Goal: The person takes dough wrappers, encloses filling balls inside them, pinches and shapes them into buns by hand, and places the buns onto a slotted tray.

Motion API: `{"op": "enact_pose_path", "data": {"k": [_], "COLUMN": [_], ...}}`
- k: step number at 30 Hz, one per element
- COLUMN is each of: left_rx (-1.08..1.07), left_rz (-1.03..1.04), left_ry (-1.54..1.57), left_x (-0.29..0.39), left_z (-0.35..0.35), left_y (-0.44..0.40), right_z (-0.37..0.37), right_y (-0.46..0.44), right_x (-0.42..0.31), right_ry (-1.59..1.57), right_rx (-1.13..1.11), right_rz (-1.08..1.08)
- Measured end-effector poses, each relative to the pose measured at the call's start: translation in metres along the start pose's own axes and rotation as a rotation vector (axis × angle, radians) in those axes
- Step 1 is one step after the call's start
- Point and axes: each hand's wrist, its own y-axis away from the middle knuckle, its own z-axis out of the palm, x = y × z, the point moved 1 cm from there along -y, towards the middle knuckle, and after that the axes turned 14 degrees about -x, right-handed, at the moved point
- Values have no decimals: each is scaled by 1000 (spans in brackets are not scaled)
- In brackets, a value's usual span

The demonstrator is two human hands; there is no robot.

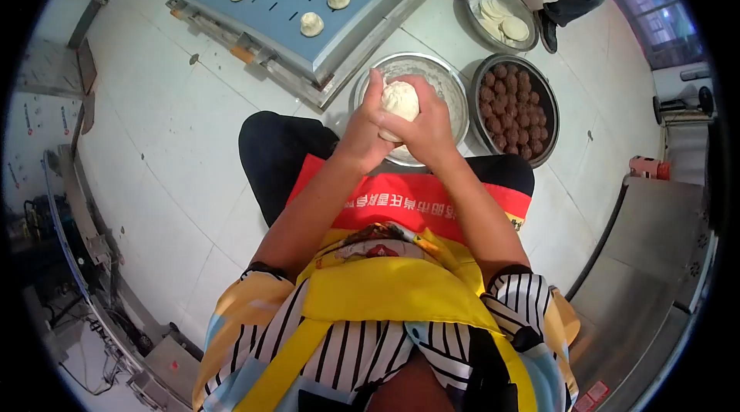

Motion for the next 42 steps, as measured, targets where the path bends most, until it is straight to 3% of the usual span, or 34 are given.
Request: {"op": "enact_pose_path", "data": {"k": [1,2,4,5,6,7,9,12,15,16,18,19,21,22,25,27,31,33,35,37,40,42], "left_rx": [-138,-279,-291,-296,26,17,-2,-312,0,-121,-360,-268,-89,-91,-129,-210,-56,4,-25,-32,-25,118], "left_rz": [-44,-83,-139,-163,-24,-5,29,-112,67,20,-71,-6,133,146,159,126,262,212,289,343,382,330], "left_ry": [5,12,-41,-69,-21,-19,-17,-8,-85,-45,36,19,-19,-46,-95,-73,-106,-109,-4,26,-44,18], "left_x": [3,7,11,16,7,7,4,14,5,7,15,12,5,5,9,12,17,28,30,29,38,49], "left_z": [-13,-20,-23,-14,5,4,-1,-12,0,-2,-11,-9,-1,1,2,-4,3,0,-16,-35,-60,-67], "left_y": [5,8,9,10,8,7,7,20,20,26,38,40,41,46,63,71,78,88,85,80,77,80], "right_z": [1,-1,-7,-4,1,3,0,0,5,9,0,-2,12,17,13,21,39,36,43,61,70,67], "right_y": [3,5,11,10,8,5,7,11,7,8,13,15,14,13,19,20,11,7,-4,-17,-29,-35], "right_x": [1,-4,-19,-13,-3,-2,-8,-15,-15,-19,-33,-39,-29,-30,-46,-45,-46,-57,-59,-49,-54,-62], "right_ry": [70,-70,-348,-232,-118,-4,-149,-220,-63,10,-245,-372,-176,-79,-202,-190,-37,-143,-117,33,172,380], "right_rx": [15,-46,-171,-108,-46,18,-73,-131,-87,-58,-268,-374,-213,-132,-332,-326,-202,-340,-349,-240,-267,-321], "right_rz": [-4,8,33,43,51,56,5,17,-40,-71,51,115,14,-41,-167,-185,-231,-171,-166,-221,-300,-348]}}
